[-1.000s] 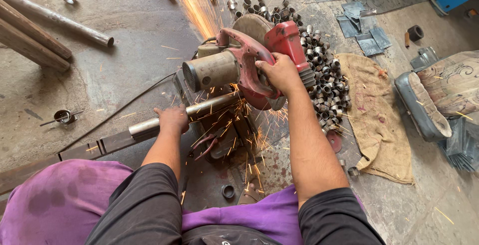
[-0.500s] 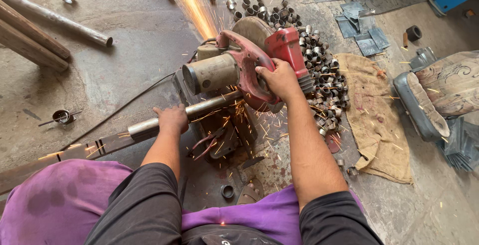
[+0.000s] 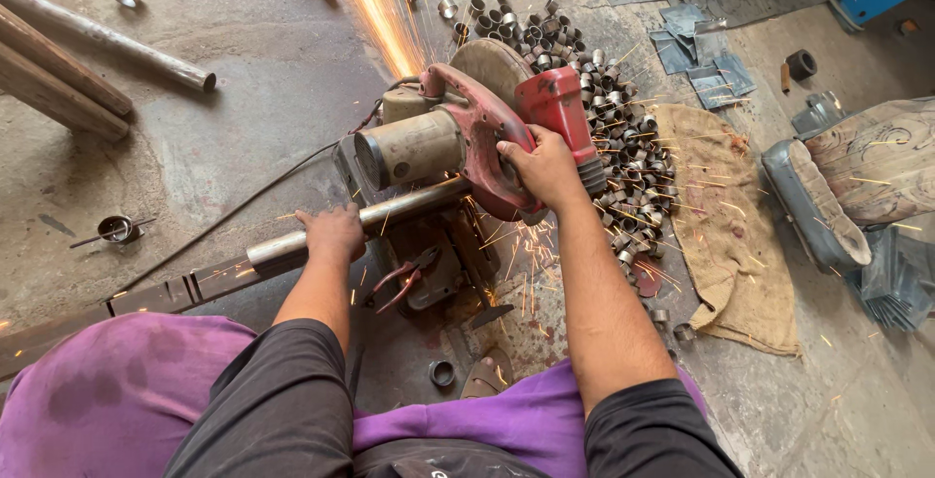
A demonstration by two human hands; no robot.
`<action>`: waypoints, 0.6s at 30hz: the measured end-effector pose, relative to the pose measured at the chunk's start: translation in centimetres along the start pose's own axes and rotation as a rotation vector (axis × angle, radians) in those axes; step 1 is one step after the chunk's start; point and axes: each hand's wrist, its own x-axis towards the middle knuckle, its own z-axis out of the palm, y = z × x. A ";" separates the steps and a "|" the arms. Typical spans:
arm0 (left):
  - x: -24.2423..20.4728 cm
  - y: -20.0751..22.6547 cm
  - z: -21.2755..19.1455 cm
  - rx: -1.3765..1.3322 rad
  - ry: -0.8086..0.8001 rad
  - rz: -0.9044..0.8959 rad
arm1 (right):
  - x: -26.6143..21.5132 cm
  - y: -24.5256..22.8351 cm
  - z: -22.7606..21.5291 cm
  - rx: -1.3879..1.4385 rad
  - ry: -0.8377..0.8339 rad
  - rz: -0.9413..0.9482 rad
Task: The person uses a red angle grinder to cut a metal pipe held in a vise. Sparks fly as the blade cuts through the pipe. The person adjusts the pipe's position multiple times to complete the cut.
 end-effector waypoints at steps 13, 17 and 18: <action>-0.1 0.2 -0.6 0.014 -0.042 -0.009 | -1.1 0.8 0.3 0.012 0.014 -0.047; -0.4 0.2 -0.8 0.009 -0.034 -0.008 | -1.4 1.1 0.4 0.024 0.013 -0.045; -0.4 0.3 -0.8 0.007 -0.036 -0.009 | -1.4 1.2 0.4 0.026 0.015 -0.052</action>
